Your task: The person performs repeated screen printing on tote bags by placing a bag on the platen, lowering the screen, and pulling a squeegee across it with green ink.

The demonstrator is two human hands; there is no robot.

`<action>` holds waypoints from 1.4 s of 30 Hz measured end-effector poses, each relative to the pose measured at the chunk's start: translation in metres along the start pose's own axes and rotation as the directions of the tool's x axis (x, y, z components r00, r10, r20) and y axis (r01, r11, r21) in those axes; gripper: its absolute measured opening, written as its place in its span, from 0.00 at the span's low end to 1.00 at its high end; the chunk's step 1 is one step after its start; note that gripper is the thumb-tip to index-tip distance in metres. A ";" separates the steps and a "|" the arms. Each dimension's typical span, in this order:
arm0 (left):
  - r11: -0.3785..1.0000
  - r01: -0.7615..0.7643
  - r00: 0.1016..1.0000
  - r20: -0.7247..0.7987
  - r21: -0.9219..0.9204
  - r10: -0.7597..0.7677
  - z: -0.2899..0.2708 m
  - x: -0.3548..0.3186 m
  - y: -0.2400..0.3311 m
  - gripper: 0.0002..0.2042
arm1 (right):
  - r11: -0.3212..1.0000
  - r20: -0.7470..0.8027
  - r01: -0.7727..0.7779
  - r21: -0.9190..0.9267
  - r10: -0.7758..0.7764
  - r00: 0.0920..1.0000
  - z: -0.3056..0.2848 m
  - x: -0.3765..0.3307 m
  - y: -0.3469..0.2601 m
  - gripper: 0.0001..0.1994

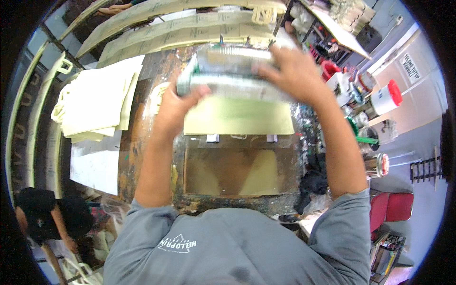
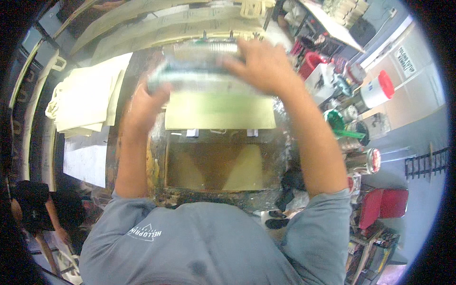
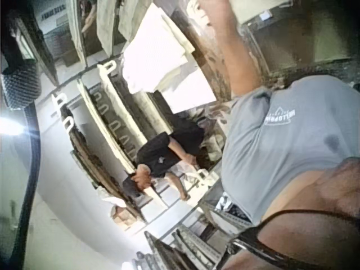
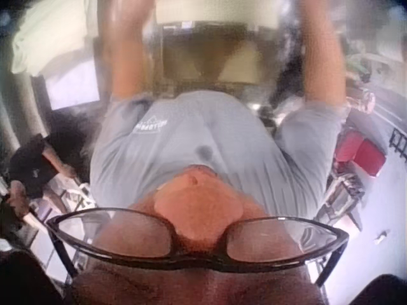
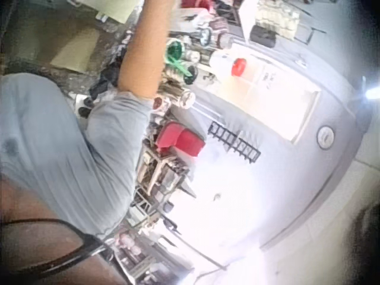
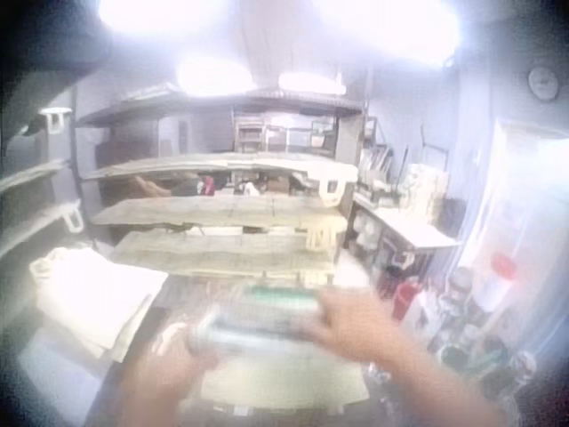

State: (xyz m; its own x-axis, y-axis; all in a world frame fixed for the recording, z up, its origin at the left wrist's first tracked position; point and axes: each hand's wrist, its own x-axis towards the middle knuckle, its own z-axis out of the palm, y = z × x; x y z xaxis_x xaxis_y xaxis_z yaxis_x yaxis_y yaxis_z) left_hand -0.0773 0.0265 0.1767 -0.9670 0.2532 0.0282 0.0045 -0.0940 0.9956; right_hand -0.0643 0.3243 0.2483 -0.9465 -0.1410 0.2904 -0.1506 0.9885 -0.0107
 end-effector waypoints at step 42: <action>0.235 -0.548 0.720 0.310 0.803 0.620 0.016 0.095 -0.089 0.47 | 0.995 -0.023 0.032 -0.095 -0.035 0.999 0.220 0.114 0.106 0.32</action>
State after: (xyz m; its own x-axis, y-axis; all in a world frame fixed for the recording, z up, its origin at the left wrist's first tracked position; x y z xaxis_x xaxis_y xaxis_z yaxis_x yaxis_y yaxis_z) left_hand -0.1652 0.0748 0.0919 -0.6149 0.4228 0.6657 0.7354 0.6122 0.2904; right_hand -0.2512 0.4009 0.0696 -0.9340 -0.1740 0.3121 -0.1534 0.9841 0.0898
